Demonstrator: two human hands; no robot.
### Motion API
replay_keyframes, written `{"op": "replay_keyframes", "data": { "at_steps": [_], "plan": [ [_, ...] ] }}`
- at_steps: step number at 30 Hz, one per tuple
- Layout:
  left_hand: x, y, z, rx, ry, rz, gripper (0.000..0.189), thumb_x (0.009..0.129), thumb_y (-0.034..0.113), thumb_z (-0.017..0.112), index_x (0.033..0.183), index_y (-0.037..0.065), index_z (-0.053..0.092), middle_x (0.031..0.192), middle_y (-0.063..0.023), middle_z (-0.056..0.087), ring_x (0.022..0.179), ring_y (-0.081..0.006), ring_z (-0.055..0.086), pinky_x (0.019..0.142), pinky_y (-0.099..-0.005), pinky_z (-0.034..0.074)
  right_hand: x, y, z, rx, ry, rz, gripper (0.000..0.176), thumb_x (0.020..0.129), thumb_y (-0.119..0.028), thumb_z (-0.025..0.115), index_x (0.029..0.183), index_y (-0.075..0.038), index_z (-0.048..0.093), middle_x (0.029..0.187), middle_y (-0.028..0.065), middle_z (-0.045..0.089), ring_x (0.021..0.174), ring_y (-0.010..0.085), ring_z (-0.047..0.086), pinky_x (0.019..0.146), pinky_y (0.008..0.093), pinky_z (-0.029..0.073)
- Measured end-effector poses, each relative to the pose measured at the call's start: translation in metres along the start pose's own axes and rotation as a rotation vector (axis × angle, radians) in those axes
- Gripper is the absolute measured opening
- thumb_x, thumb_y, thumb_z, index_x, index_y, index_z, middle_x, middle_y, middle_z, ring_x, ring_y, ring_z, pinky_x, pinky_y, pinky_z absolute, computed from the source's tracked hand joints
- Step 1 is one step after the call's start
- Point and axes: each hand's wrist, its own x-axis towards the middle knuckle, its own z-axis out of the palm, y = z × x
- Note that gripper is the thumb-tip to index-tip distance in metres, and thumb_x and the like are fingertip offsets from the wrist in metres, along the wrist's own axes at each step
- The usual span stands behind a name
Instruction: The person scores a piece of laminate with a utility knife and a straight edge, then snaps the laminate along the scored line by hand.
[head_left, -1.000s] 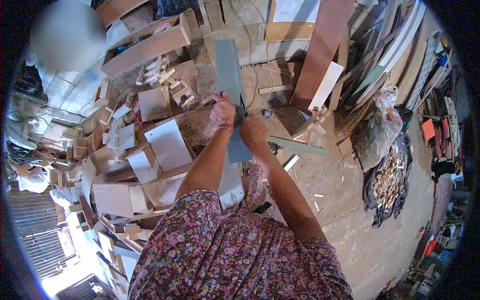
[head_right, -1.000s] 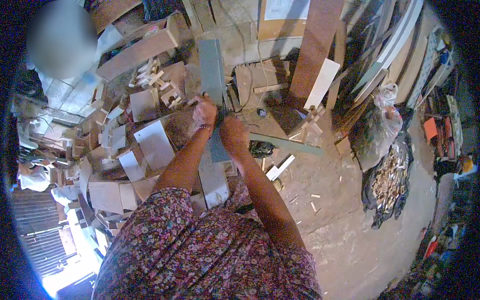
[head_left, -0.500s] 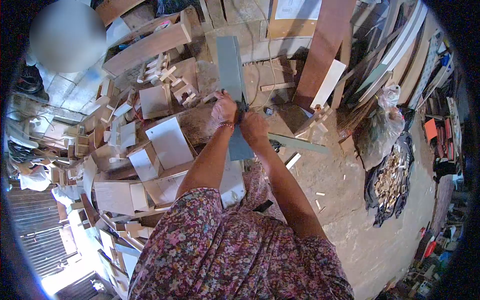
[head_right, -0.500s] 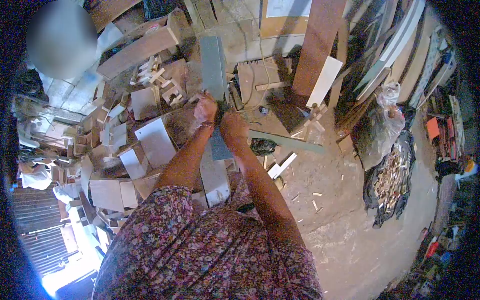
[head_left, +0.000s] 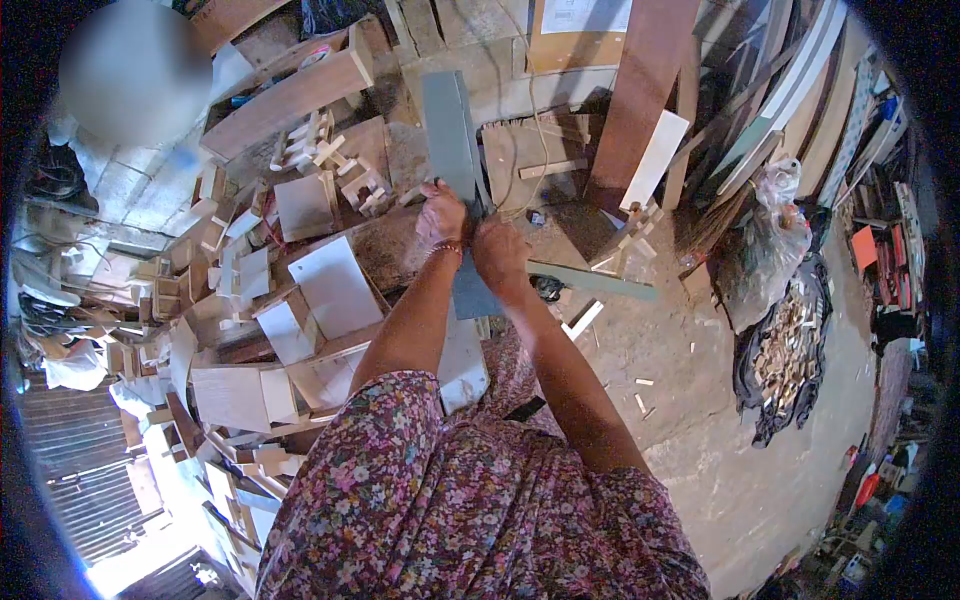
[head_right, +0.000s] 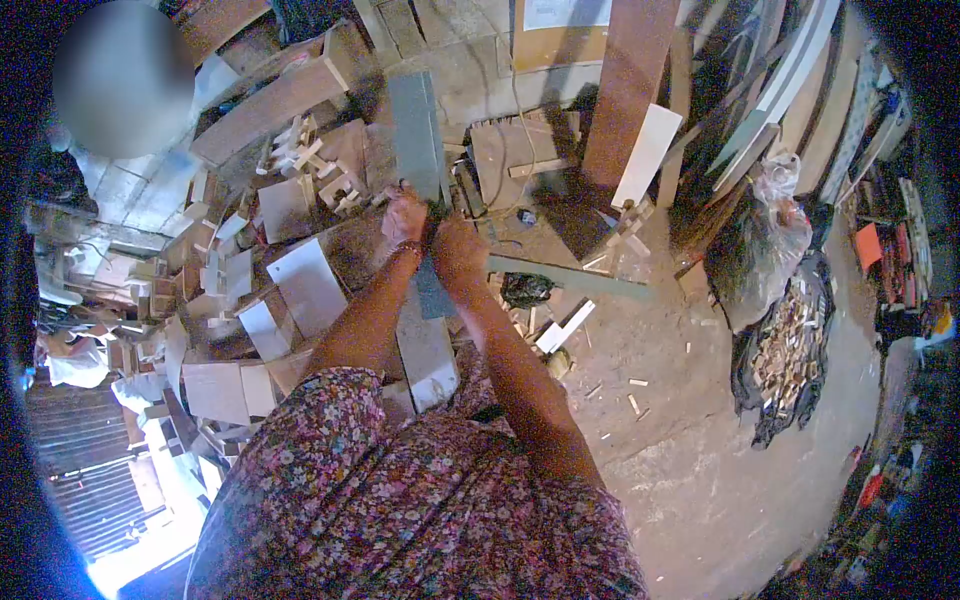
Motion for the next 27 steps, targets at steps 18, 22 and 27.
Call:
{"op": "replay_keyframes", "data": {
  "at_steps": [18, 22, 27],
  "plan": [
    [-0.004, 0.0, 0.01, -0.007, 0.153, -0.117, 0.028, 0.081, 0.031, 0.033, 0.086, 0.004, 0.034, 0.055, -0.0167, 0.054, 0.053, -0.0352, 0.054, 0.046, -0.0444, 0.041, -0.045, -0.011, -0.037, 0.023, -0.071, 0.086, 0.022, 0.074, -0.017, 0.039, 0.075, 0.0, 0.053, 0.07, 0.019, 0.056, 0.066, 0.0322, 0.056, 0.059, 0.042, 0.045],
    [-0.009, 0.005, -0.003, -0.101, 0.07, -0.114, 0.027, 0.082, 0.03, 0.031, 0.087, 0.004, 0.034, 0.06, -0.0187, 0.055, 0.059, -0.0364, 0.054, 0.05, -0.0455, 0.04, -0.034, 0.0, -0.027, -0.013, -0.096, 0.162, 0.022, 0.074, -0.018, 0.04, 0.074, 0.0, 0.053, 0.066, 0.0196, 0.056, 0.061, 0.0327, 0.056, 0.058, 0.0423, 0.046],
    [-0.01, 0.021, -0.035, -0.128, -0.158, -0.189, 0.03, 0.082, 0.033, 0.028, 0.089, 0.004, 0.034, 0.068, -0.0218, 0.055, 0.065, -0.0381, 0.053, 0.054, -0.0469, 0.04, 0.027, -0.014, -0.017, -0.07, -0.085, -0.051, 0.024, 0.076, -0.019, 0.039, 0.074, 0.0, 0.052, 0.068, 0.0223, 0.054, 0.066, 0.0354, 0.055, 0.058, 0.043, 0.045]
  ]
}}
